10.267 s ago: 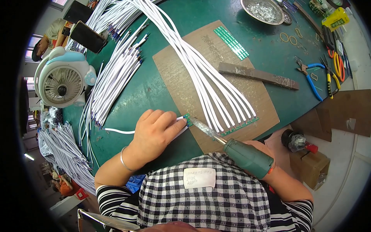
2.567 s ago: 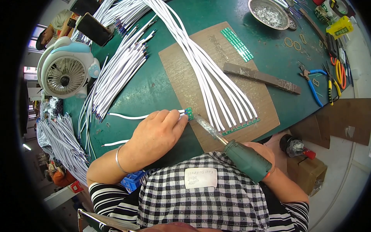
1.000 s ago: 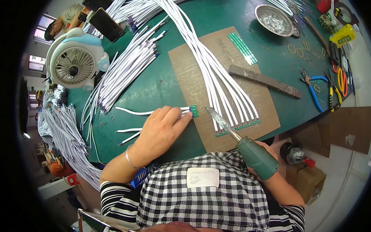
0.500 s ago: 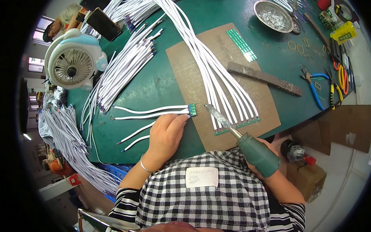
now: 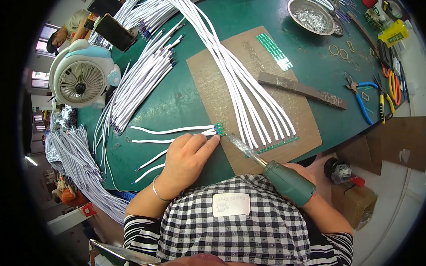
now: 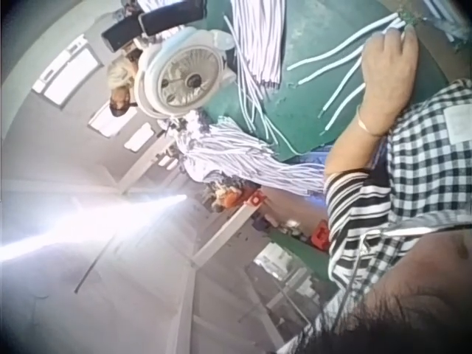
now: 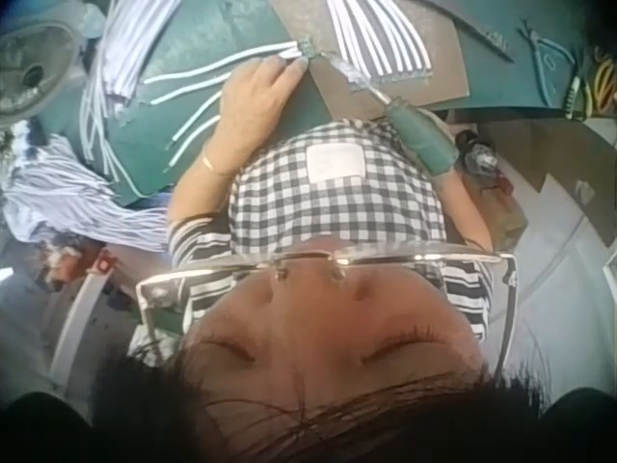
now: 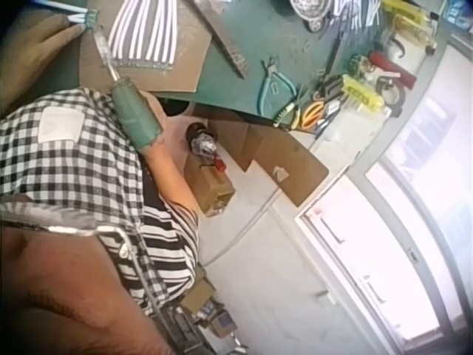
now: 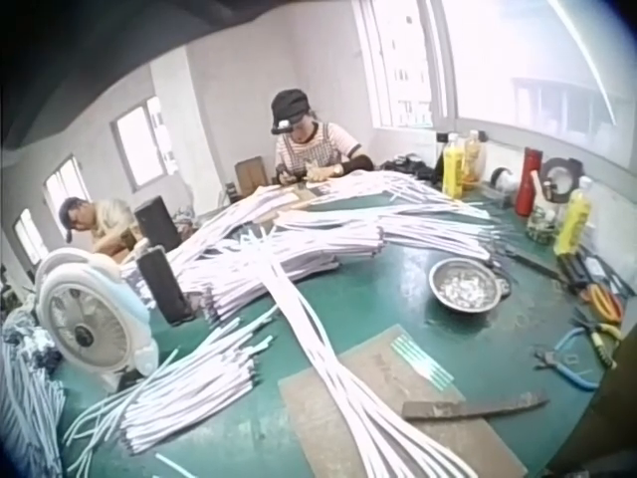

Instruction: The person aligns wires onto circuit boards by hand and solders them in place using a soldering iron.

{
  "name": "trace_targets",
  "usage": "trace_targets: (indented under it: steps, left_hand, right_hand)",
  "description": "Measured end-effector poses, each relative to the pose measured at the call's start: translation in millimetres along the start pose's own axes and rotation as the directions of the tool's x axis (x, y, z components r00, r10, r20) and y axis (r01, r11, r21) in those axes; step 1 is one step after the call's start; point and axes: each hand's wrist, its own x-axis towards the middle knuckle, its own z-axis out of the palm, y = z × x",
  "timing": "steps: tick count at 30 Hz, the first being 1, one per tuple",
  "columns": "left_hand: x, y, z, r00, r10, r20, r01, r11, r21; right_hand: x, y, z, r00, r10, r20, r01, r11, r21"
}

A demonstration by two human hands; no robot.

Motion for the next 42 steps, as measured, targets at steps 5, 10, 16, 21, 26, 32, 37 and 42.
trace_targets:
  steps: [5,10,16,21,26,32,37,42]
  left_hand:
    - [7,0,-10,0.997,0.058,0.046,-0.061,0.995,0.073]
    - [13,-1,-15,0.988,0.101,0.118,-0.114,0.987,0.112]
    - [15,-4,-17,0.979,0.128,0.159,-0.147,0.982,0.117]
    - [16,-6,-18,0.973,0.140,0.181,-0.162,0.980,0.116]
    - [17,-8,-18,0.973,0.153,0.174,-0.173,0.979,0.106]
    - [18,-9,-20,0.968,0.170,0.184,-0.192,0.975,0.112]
    - [18,-10,-19,0.967,0.179,0.183,-0.200,0.975,0.101]
    - [18,-11,-19,0.964,0.173,0.202,-0.195,0.976,0.094]
  right_hand:
    - [3,-3,-4,0.976,-0.218,0.013,0.213,0.937,-0.277]
    - [8,-11,-4,0.961,-0.277,-0.022,0.261,0.927,-0.271]
    - [9,-11,-8,0.979,-0.169,0.116,0.190,0.961,-0.200]
    - [6,2,-2,0.922,-0.387,-0.009,0.369,0.886,-0.282]
    - [7,3,-1,0.939,-0.331,-0.091,0.307,0.928,-0.209]
    - [12,4,4,0.893,-0.396,-0.212,0.379,0.918,-0.118]
    - [9,10,-1,0.906,-0.422,-0.038,0.404,0.886,-0.227]
    - [8,12,0,0.859,-0.496,-0.126,0.467,0.860,-0.204]
